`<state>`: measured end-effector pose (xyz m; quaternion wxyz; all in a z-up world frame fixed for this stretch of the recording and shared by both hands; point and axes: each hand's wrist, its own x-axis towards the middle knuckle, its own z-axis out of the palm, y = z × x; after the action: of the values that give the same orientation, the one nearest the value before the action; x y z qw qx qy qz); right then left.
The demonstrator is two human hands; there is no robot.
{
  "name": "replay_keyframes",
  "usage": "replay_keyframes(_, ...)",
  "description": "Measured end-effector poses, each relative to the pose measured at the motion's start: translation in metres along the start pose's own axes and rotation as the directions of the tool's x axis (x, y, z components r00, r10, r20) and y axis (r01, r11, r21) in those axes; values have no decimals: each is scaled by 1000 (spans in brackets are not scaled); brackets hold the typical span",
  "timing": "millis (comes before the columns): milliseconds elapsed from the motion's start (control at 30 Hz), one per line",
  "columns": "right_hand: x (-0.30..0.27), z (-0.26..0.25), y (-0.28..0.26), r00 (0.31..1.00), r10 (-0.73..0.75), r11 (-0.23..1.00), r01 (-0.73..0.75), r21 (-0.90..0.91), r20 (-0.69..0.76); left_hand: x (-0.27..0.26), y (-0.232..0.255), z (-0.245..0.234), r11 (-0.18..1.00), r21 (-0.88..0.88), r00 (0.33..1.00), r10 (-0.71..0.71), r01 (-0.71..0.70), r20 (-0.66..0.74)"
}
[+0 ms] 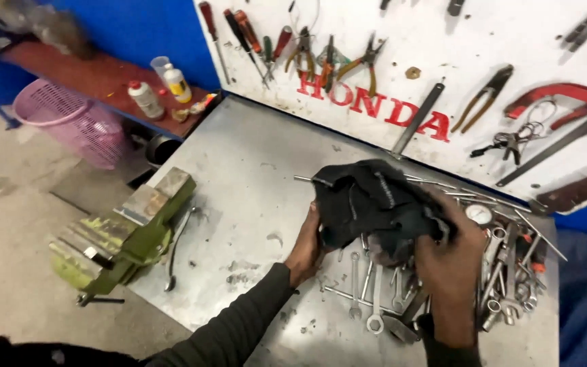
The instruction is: The person retrieves a metal tray from a cabinet, wipes it with a cloth, and places it on the workbench. They then pick up various tools from a pile on the bench, wipe them with the cloth, and place them into the tray.
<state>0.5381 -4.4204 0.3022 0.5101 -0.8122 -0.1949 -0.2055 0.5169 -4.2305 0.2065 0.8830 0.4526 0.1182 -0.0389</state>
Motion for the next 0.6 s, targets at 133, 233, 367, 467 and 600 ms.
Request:
replay_keyframes(133,-41,98,29,995,-99,994,99,40,-4,-3,-24,-46,986,-161,995,20,-34,-93)
replay_keyframes(233,-94,159,50,947,-51,965,129,-230,316,-6,-48,-87,929,-366,986,-12,-50,-166)
replay_keyframes(367,-145,210,68,713,143,872,238,-428,687,-16,-23,-98,888,-457,910,-146,-53,-389)
replay_keyframes(467,-154,215,61,669,228,906,121,-407,707,-23,10,-94,938,-334,724,-292,90,-625)
replay_keyframes(600,-137,212,40,606,374,927,-211,-311,702,44,15,-150,930,-318,603,-363,186,-710)
